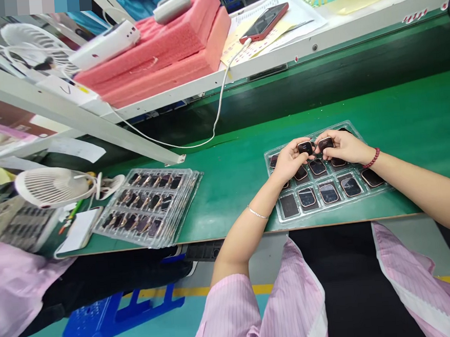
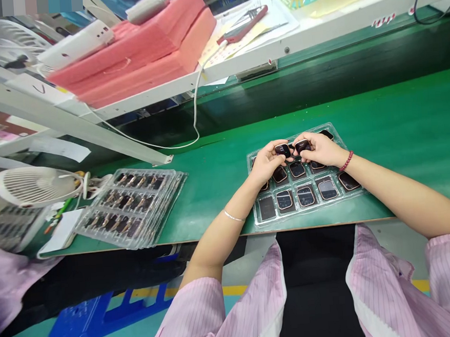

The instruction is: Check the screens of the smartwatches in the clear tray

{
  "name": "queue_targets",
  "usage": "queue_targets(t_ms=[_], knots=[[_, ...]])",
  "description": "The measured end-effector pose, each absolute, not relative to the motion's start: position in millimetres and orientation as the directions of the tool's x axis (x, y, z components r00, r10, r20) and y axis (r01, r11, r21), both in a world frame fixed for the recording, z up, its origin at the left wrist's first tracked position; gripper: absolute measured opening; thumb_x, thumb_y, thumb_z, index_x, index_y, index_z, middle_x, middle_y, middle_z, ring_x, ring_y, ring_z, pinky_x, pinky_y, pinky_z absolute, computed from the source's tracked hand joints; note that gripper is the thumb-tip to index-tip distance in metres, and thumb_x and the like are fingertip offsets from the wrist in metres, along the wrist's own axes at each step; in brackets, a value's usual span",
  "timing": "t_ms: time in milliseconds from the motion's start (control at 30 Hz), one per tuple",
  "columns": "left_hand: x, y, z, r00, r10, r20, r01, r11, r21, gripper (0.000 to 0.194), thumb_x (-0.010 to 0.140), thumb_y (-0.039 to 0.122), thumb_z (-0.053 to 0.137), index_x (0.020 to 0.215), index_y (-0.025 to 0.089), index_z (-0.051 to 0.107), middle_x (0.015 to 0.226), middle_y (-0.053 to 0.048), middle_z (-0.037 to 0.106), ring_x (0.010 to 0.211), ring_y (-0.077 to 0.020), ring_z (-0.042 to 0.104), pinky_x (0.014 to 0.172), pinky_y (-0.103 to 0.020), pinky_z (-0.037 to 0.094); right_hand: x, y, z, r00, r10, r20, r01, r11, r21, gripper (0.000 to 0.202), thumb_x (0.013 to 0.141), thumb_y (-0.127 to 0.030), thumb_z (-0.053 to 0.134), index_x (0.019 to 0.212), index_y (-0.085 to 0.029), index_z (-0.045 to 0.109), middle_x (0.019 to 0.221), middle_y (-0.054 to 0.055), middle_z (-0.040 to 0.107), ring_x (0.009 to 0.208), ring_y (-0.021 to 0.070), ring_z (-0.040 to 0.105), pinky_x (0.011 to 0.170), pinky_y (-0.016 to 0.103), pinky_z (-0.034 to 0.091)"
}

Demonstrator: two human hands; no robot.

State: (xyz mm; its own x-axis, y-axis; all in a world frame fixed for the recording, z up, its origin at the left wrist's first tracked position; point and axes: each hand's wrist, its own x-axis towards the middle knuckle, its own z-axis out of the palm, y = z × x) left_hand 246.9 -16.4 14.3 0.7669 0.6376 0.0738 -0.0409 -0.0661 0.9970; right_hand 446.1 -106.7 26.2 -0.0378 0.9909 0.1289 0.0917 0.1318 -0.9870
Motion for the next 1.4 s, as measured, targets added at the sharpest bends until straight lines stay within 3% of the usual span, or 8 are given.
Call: queue_targets(t_ms=[333, 733, 1000, 1400], knots=[[247.9, -15.6, 14.3, 0.752, 0.655, 0.068, -0.054, -0.041, 0.998, 0.043, 0.081, 0.031, 0.068, 0.119, 0.015, 0.058, 0.108, -0.011, 0.074, 0.079, -0.0155, 0.074, 0.062, -0.02, 0.051, 446.0, -107.5, 27.8, -0.008, 0.996, 0.086, 0.137, 0.086, -0.987, 0.03, 0.075, -0.012, 0.07, 0.103, -0.019, 0.066, 0.09, 0.005, 0.073, 0.07, 0.0177, 0.072, 0.06, 0.028, 0.061], [249.0, -14.3, 11.1, 0.768, 0.638, 0.062, -0.054, -0.031, 0.998, 0.051, 0.075, 0.02, 0.064, 0.124, 0.014, 0.056, 0.115, -0.012, 0.072, 0.088, -0.019, 0.074, 0.065, -0.022, 0.052, 446.9, -106.5, 24.2, -0.043, 0.991, 0.125, 0.095, 0.129, -0.987, 0.033, 0.072, -0.019, 0.074, 0.104, -0.019, 0.065, 0.09, 0.004, 0.072, 0.069, 0.0164, 0.069, 0.062, 0.029, 0.06], [248.6, -14.5, 12.1, 0.752, 0.656, 0.063, -0.037, -0.054, 0.998, 0.044, 0.078, 0.025, 0.065, 0.12, 0.013, 0.059, 0.111, -0.012, 0.073, 0.081, -0.0158, 0.073, 0.063, -0.021, 0.052, 446.3, -106.5, 25.7, -0.043, 0.992, 0.122, 0.091, 0.126, -0.988, 0.035, 0.07, -0.019, 0.074, 0.105, -0.018, 0.065, 0.088, 0.003, 0.072, 0.065, 0.0145, 0.067, 0.063, 0.03, 0.061], [249.2, -14.7, 12.6, 0.759, 0.65, 0.043, -0.033, -0.028, 0.999, 0.051, 0.072, 0.016, 0.062, 0.123, 0.013, 0.057, 0.112, -0.012, 0.073, 0.083, -0.0175, 0.074, 0.064, -0.021, 0.051, 446.9, -105.7, 24.0, -0.049, 0.992, 0.113, 0.096, 0.117, -0.989, 0.038, 0.069, -0.018, 0.074, 0.107, -0.017, 0.065, 0.09, 0.004, 0.073, 0.068, 0.0156, 0.067, 0.063, 0.03, 0.059]])
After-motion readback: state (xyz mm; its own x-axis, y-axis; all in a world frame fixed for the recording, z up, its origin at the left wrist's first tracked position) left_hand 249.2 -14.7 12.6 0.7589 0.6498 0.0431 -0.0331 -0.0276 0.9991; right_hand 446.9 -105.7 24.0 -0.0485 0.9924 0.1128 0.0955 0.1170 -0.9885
